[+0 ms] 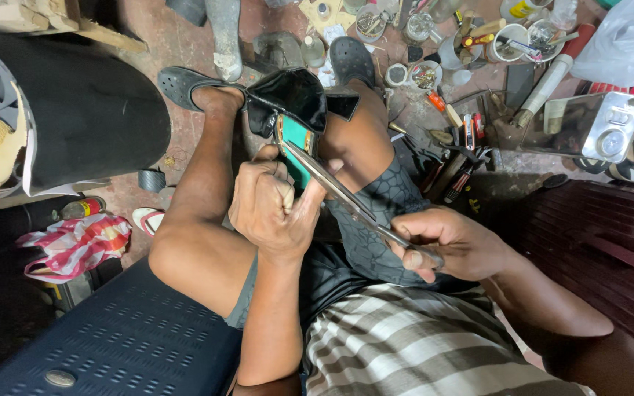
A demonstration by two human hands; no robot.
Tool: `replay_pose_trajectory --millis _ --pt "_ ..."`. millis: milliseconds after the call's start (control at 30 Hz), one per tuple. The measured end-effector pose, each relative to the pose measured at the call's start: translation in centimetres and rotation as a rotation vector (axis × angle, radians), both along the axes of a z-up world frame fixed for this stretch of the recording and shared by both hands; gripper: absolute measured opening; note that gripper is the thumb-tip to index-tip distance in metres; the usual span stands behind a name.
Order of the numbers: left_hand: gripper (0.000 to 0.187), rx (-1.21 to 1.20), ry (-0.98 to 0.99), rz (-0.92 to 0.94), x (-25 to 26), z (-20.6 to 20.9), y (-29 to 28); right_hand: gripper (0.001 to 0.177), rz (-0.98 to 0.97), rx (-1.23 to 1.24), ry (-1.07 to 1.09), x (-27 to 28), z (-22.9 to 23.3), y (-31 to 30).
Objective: The person repairs a black high-heeled shoe by sewing the upper, trimming excess thread, and hammering the heel. They use a needle and thread, pliers, and a hammer to complete the repair.
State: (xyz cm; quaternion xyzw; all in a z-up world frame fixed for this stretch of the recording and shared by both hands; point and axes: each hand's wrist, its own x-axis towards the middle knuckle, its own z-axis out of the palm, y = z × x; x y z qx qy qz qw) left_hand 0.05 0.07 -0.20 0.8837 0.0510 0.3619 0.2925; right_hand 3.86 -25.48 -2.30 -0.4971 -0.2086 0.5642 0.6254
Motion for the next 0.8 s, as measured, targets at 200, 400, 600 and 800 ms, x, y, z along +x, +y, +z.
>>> replay_pose_trajectory --millis 200,400,600,800 --pt "0.061 -0.380 0.025 0.030 -0.8 -1.2 1.1 0.045 0.102 0.142 -0.205 -0.2 -0.5 -0.5" --pt "0.053 -1.258 -0.036 -0.240 -2.5 -3.0 4.0 0.055 -0.366 0.149 -0.225 1.6 1.4 -0.5" --pt "0.060 -1.520 -0.012 -0.309 -6.4 -5.3 3.5 0.047 -0.328 0.143 -0.438 4.8 1.2 5.5" --pt "0.050 -1.837 -0.101 -0.137 -12.1 -6.2 3.1 0.049 -0.393 0.056 0.012 1.0 -1.9 14.0"
